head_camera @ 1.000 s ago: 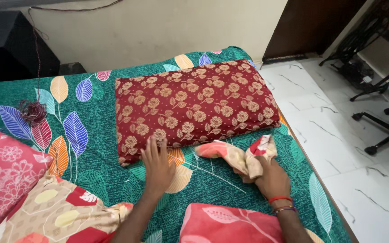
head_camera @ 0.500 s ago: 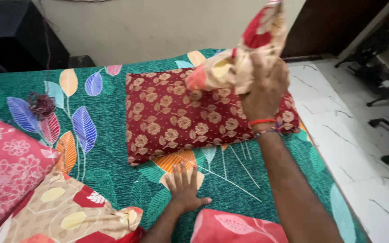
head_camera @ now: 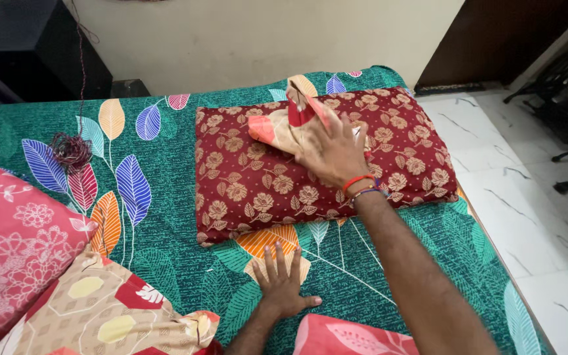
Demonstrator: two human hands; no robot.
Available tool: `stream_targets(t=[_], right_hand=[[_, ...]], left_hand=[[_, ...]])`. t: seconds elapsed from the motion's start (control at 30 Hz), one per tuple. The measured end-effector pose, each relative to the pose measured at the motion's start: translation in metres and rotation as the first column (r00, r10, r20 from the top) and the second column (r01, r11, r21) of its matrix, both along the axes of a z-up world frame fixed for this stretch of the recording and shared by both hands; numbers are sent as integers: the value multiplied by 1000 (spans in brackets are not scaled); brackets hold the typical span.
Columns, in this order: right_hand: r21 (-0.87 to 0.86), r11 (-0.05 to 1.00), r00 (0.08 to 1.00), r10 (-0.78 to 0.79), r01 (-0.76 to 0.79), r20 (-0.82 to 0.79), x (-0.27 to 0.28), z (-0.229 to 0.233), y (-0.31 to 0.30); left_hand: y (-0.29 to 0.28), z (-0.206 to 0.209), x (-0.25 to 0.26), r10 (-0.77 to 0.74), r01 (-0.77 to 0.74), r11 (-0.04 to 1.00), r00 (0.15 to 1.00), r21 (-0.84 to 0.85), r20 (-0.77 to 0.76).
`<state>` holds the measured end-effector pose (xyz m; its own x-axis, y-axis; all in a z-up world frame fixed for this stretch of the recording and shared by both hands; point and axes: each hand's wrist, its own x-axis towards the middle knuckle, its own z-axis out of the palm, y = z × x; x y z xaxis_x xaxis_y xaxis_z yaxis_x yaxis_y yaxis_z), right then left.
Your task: The person puts a patterned pillowcase onto a pillow on a bed by hand, sliding the pillow inside the fabric and smoothing it out.
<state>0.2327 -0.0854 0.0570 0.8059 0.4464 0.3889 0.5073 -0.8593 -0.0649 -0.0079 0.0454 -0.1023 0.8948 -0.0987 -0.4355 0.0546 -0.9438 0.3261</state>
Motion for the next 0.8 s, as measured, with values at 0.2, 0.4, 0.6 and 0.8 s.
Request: stream_targets(t=[0.2,0.4,0.6,0.8], right_hand=[[-1,991,989,-131,131,-61,-14,31,23],[135,931,884,-265,338,-384,-49,15,-16],[801,138,766,237,583,-598,-150,-43,-105],[586,-412,715,435,698,-547,-199,-131,-42]], left_hand=[[0,6,-3,6,-5,1000,999,-24,43],[-1,6,13,379,-290,850,916,-440,130],[-4,2,114,512,-416,-551,516,-724,-686],[-10,44,190,573,-173,-674,491,-718,-656]])
